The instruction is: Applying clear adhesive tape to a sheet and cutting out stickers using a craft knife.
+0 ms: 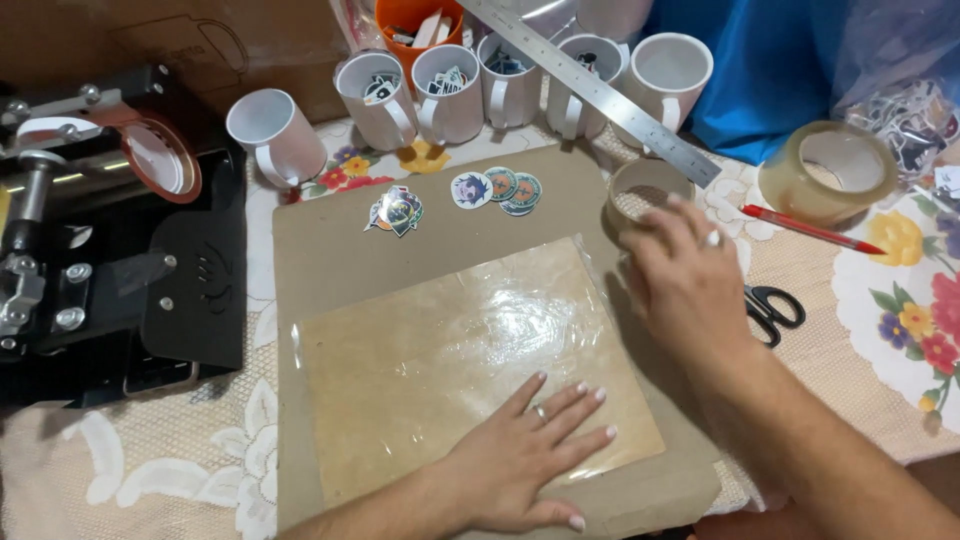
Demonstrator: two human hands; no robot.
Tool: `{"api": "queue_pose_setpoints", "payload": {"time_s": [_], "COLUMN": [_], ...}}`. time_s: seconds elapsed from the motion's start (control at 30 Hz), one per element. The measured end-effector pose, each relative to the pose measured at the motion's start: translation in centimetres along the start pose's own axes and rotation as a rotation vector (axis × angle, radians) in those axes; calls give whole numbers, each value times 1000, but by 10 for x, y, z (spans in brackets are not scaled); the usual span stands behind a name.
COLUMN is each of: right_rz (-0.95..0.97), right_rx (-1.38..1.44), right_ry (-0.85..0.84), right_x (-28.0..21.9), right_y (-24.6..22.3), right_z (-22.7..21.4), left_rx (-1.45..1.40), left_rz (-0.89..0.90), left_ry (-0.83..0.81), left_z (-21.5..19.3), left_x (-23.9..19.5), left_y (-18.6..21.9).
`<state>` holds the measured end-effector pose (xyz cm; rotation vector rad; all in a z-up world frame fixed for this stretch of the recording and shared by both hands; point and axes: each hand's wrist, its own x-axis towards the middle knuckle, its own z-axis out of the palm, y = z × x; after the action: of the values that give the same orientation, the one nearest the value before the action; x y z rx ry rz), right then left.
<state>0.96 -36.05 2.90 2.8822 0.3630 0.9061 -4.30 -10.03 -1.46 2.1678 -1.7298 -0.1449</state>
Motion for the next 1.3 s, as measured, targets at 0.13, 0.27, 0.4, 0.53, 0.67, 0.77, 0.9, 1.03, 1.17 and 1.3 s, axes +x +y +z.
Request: {"api": "queue_pose_setpoints", "payload": {"time_s": [0.13,0.27,0.4,0.53,0.67,0.77,0.9,1.03,1.17,1.3], "right_rz": [37,96,87,115,138,231,281,261,258,232], "right_rx": [-21,-149,-153,-129,-108,-4,132,145,261,292], "right_ry": [117,-98,-100,-72,-76,-147,-199,-87,-24,84], "right_x": [84,140,158,159,169,178,176,178,176,115], "right_y": [30,42,48,50,54,49,51,60,57,51], "right_z": [20,65,90,99,113,103,101,105,82,13], "left_rx": [-121,-61,-84,-81,-78,-87,-91,-6,4,-10], "left_rz": [72,78,59,13,-6,-2,-129,-321,-332,-330], "left_ry": [-65,34,15,32,16,20,40,41,61,56], "left_z": [0,7,6,9,7,3,-14,-8,-8,-10], "left_x": [-15,-21,-22,-20,-14,-13,-9,-9,-11,-10], "left_y": [5,6,3,6,5,6,5,-6,-6,-9]}}
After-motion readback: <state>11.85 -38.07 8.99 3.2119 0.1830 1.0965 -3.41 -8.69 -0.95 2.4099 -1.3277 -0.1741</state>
